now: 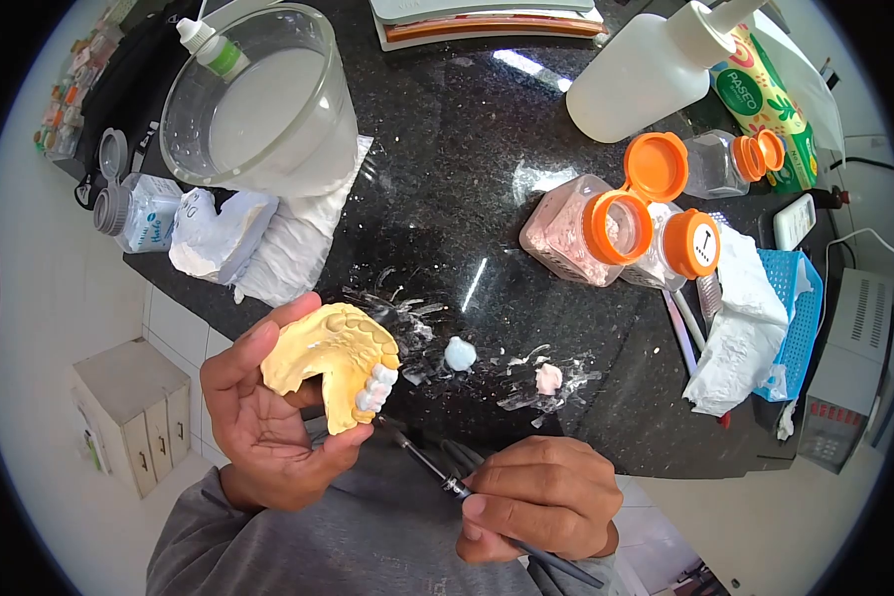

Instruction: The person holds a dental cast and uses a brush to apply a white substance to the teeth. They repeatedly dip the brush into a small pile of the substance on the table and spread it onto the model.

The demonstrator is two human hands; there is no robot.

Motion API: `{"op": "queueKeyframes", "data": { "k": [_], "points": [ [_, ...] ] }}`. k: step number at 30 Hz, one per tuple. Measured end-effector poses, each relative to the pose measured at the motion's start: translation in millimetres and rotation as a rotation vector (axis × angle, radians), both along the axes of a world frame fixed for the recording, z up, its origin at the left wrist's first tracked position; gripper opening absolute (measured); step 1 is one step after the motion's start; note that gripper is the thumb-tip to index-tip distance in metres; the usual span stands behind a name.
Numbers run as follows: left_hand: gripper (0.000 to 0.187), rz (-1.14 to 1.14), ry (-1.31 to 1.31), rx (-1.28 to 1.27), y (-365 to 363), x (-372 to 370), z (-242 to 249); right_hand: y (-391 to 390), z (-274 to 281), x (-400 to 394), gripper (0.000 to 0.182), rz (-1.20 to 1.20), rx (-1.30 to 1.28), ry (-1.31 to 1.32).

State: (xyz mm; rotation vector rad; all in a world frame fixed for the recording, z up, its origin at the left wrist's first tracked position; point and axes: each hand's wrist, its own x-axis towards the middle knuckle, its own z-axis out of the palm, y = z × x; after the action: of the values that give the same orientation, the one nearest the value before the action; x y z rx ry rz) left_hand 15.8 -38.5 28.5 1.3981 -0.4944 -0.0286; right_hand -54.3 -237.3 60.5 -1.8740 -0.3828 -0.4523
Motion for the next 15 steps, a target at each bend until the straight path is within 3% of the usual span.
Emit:
{"op": "queueKeyframes", "data": {
  "k": [5, 8, 10, 12, 14, 15],
  "points": [
    [0.082, 0.002, 0.034, -0.003, 7.3, 1.7, 2.8, 11.5, -0.1, 0.8, 0.019, -0.079, 0.034, 0.004],
    [0.081, 0.003, 0.065, 0.003, 9.7, 2.9, 5.7, 16.6, -6.3, -1.2, 0.021, -0.16, 0.191, -0.019],
    [0.08, -0.004, 0.074, 0.005, 11.9, 3.8, 7.2, 18.5, -12.7, -0.7, 0.019, -0.139, 0.295, -0.17],
    [0.079, -0.028, 0.1, 0.039, 8.4, 2.3, 7.7, 13.7, -1.9, 3.8, 0.018, -0.074, 0.216, -0.202],
    [0.078, -0.027, 0.096, 0.029, 7.2, 2.1, 7.9, 12.2, 6.2, 8.1, 0.016, 0.211, -0.047, -0.251],
    [0.077, -0.027, 0.096, 0.024, 6.9, 2.2, 8.1, 19.1, 6.6, 8.1, 0.016, 0.166, -0.093, -0.269]
  ]
}}
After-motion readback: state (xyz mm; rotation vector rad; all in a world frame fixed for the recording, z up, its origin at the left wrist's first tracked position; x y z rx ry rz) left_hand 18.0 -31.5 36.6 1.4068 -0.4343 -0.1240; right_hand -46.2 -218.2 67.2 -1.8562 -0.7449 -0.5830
